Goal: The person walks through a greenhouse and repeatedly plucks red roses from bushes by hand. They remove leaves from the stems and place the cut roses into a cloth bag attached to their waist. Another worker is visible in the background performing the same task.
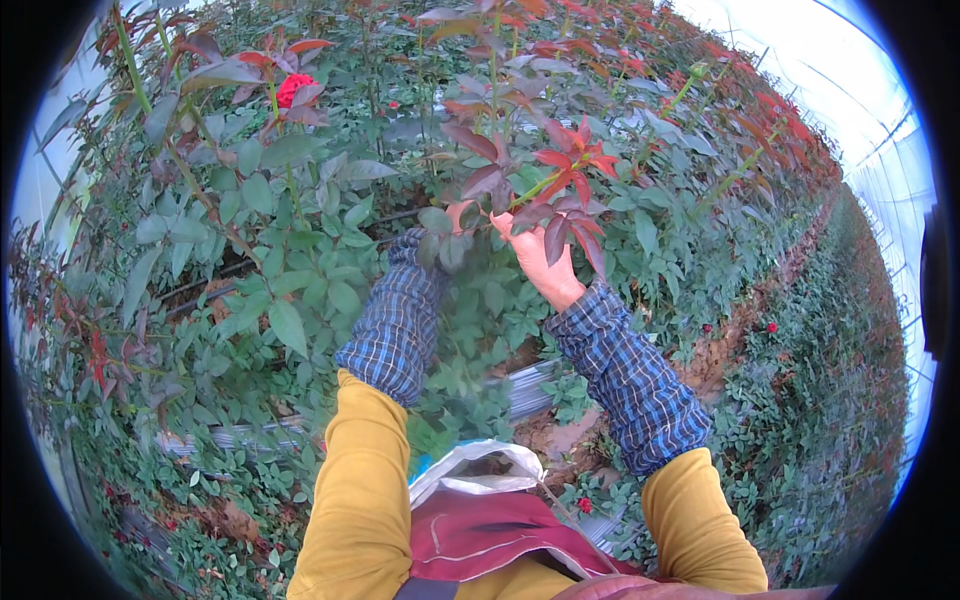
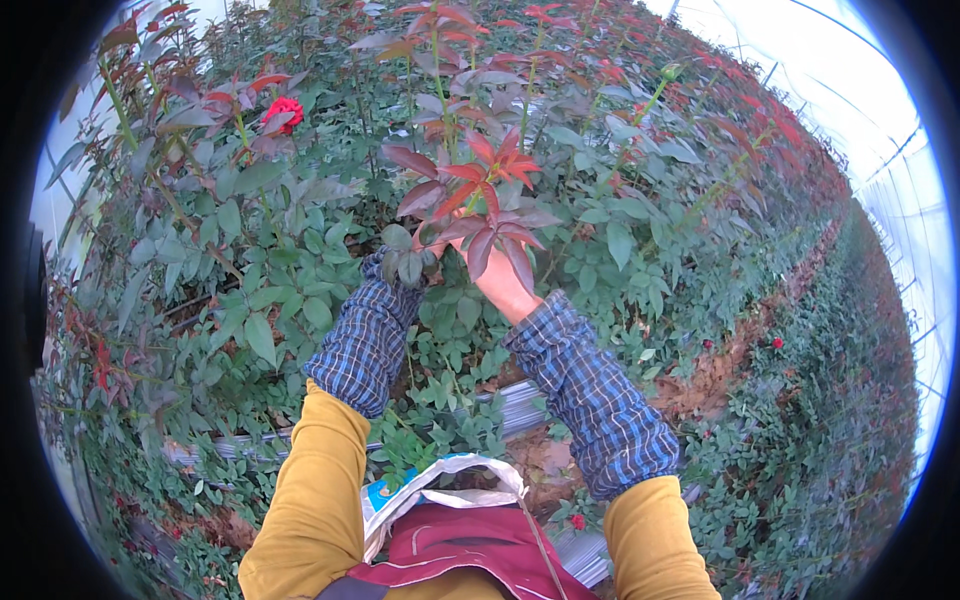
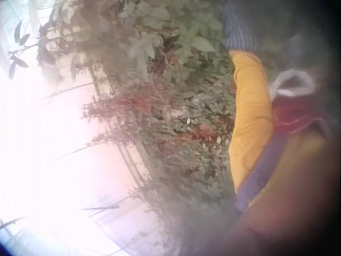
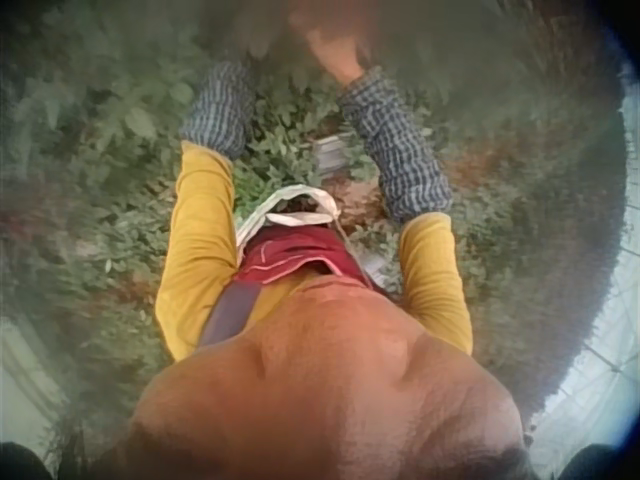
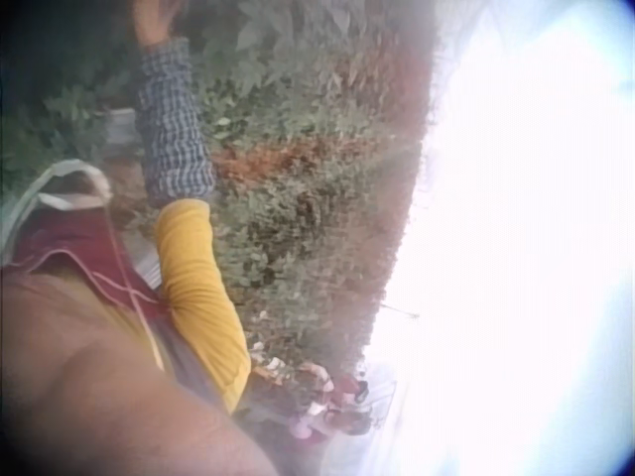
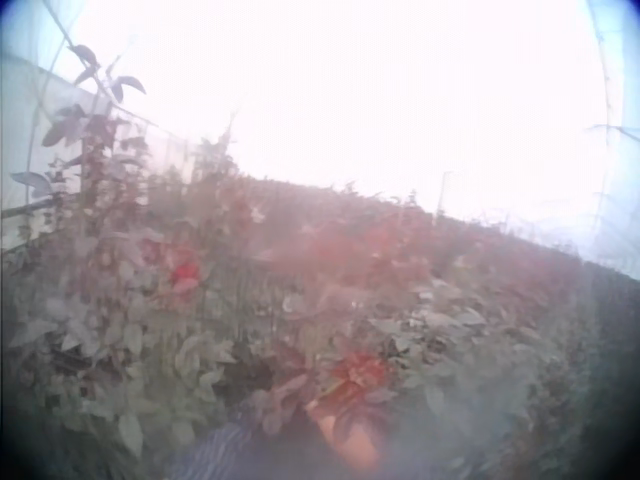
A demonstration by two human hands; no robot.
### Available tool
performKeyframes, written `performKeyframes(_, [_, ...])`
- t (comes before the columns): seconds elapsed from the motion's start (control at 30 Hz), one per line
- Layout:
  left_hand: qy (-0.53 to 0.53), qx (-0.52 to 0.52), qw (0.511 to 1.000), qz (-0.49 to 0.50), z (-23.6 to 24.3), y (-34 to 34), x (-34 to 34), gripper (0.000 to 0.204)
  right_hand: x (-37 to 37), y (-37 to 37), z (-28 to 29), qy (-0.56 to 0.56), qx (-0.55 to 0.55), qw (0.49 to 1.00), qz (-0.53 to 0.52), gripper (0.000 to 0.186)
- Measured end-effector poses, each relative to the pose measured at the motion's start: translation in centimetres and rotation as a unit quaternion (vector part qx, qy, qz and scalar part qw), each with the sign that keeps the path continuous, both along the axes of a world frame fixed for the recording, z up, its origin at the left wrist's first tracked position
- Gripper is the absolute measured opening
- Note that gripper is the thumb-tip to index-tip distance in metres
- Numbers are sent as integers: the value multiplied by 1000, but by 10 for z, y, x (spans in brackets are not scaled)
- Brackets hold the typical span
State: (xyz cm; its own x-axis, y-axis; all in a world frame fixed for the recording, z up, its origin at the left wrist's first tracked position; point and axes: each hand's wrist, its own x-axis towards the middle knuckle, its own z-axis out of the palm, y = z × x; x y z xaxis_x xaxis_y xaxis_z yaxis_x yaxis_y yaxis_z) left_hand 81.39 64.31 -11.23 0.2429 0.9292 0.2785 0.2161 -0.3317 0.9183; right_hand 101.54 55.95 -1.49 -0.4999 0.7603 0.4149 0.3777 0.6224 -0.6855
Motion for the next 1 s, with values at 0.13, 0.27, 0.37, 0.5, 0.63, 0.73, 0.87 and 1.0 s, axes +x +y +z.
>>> performKeyframes(0.13, [0, 1, 1000, 11, 0, -1, 0, 16, -9, -24, 26, 93, -3, 996, 16, 19])
performKeyframes(0.27, [-2, 7, 1000, 22, 3, 1, 0, 16, -10, -36, 44, 116, -62, 991, -3, 20])
performKeyframes(0.37, [-6, 10, 999, 31, 5, 3, 1, 17, -7, -33, 44, 127, -58, 990, 37, 17])
performKeyframes(0.5, [-10, 11, 999, 41, 8, 5, -1, 17, -8, -27, 26, 174, -47, 979, 92, 10])
performKeyframes(0.63, [-5, 11, 999, 37, 12, 5, 6, 17, -1, 7, -34, 595, -719, 155, 323, 26])
performKeyframes(0.73, [-9, 8, 999, 53, 10, 1, 0, 17, -7, 0, -41, 478, -609, 561, 293, 52])
performKeyframes(0.87, [-8, 3, 999, 48, 9, -4, 4, 18, -17, -14, -18, 254, -266, 916, 162, 65])
performKeyframes(1.0, [8, -13, 1000, 21, 5, -10, 5, 18, -19, -29, 8, 257, -171, 943, 124, 50])
